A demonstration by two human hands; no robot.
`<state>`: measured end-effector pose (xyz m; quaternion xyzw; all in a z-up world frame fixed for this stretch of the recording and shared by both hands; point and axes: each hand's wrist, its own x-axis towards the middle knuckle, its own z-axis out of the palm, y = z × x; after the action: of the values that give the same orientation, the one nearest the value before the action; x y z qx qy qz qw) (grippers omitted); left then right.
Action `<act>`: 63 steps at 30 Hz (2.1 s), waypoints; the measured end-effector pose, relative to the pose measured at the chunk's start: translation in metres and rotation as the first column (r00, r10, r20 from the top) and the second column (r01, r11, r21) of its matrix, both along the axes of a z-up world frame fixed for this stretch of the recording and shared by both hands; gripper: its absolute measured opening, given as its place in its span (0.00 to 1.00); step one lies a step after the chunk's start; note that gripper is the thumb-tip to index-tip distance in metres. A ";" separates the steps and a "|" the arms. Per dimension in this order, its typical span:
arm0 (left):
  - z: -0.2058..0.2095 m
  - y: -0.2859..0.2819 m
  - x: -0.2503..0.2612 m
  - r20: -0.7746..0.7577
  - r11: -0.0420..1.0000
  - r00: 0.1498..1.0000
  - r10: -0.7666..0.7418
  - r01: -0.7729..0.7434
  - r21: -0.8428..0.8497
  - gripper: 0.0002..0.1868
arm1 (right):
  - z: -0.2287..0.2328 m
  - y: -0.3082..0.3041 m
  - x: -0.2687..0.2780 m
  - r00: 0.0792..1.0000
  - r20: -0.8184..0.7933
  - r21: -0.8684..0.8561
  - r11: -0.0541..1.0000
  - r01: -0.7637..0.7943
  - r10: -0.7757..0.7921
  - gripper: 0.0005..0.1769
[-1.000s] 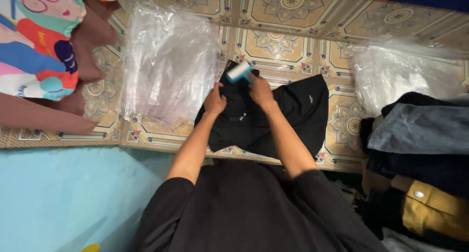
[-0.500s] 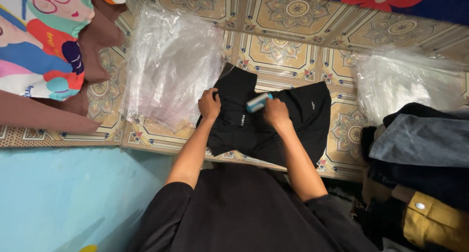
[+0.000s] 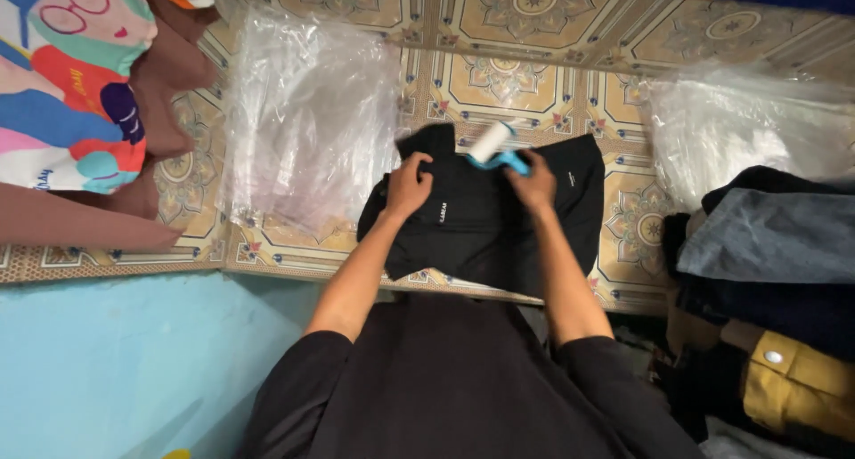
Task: The person uses a lint roller to clean a black t-shirt laid on a patterned table, then folds the t-shirt and places it into a clear plastic bag. The person moves the packaged t-shirt to a nearby pile of clothes.
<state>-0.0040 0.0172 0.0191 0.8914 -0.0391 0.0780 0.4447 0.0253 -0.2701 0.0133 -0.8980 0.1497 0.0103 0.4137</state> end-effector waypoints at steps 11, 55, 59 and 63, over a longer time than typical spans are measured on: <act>-0.022 -0.011 -0.007 -0.495 0.826 0.867 -0.059 0.322 0.463 0.47 | -0.058 -0.099 -0.032 0.997 -0.012 -0.286 0.955 -0.080 0.080 0.40; -0.026 0.042 0.021 -0.061 0.874 0.995 -0.080 0.100 0.476 0.30 | -0.021 -0.069 -0.056 0.959 0.224 0.275 0.956 0.106 -0.171 0.32; -0.044 0.024 -0.004 -0.255 0.851 0.964 -0.074 0.194 0.488 0.27 | -0.068 -0.067 -0.053 0.893 0.447 -0.069 0.994 0.081 -0.042 0.18; -0.053 0.000 -0.008 -0.183 0.866 0.961 -0.208 0.268 0.421 0.27 | -0.038 -0.021 -0.049 0.917 0.399 0.022 1.000 0.002 -0.010 0.25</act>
<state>-0.0120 0.0169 -0.0336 0.9604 -0.1361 -0.0474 0.2385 -0.0233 -0.2914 -0.0245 -0.8763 0.0650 -0.1726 0.4451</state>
